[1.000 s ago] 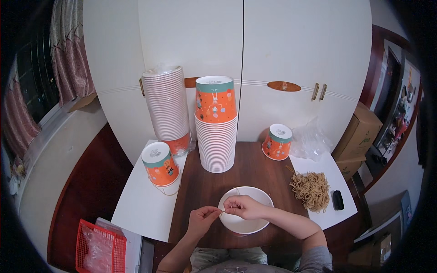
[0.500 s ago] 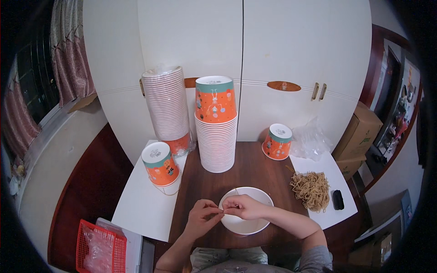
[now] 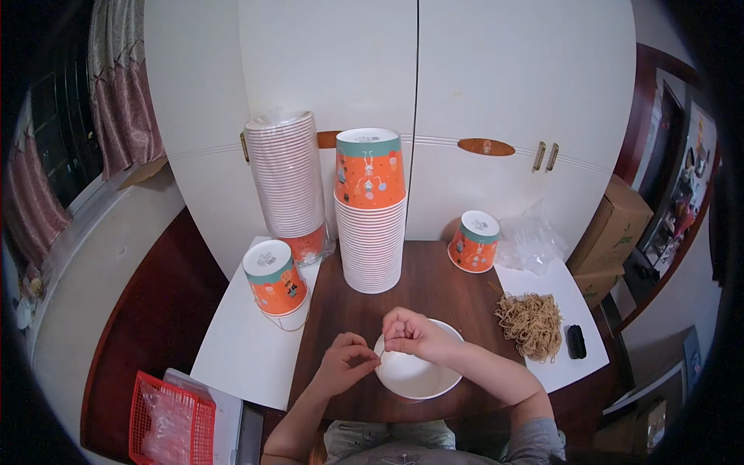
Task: Tying paper bowls together with strings for packaging.
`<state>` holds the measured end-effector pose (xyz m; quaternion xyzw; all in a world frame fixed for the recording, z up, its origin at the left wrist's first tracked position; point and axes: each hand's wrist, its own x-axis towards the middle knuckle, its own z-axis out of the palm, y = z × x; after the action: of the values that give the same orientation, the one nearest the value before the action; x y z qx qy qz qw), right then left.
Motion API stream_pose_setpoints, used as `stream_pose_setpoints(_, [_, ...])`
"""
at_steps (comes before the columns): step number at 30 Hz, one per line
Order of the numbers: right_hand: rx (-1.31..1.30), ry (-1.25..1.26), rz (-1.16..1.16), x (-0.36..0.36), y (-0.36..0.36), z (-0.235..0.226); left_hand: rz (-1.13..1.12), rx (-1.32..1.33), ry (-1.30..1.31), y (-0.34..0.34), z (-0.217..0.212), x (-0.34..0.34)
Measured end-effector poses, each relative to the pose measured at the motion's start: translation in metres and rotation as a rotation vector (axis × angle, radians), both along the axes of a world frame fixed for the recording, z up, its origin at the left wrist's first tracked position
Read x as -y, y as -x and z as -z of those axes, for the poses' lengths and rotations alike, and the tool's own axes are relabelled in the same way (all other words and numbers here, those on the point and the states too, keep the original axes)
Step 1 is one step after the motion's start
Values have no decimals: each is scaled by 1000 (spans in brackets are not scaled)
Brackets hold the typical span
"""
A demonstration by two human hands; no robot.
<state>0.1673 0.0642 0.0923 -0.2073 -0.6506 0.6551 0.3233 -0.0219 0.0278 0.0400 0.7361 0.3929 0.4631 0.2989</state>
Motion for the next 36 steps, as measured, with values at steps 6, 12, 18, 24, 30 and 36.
stream_pose_setpoints(6, [-141,83,16,-6,-2,-21,102,-2,37,3,14,-6])
stream_pose_setpoints(12, [-130,62,38,-7,1,-36,268,84,206,10,28,-16])
stream_pose_setpoints(18, [-107,54,-22,-10,2,-38,357,160,266,12,33,-19])
stream_pose_setpoints(24, [-95,9,22,-11,-4,-55,301,80,251,12,32,-17])
stream_pose_setpoints(30, [-24,-62,-60,-3,3,-60,292,-110,135,13,23,-13])
stream_pose_setpoints(36, [49,-112,-97,-7,-1,-63,337,-136,130,16,-3,-16])
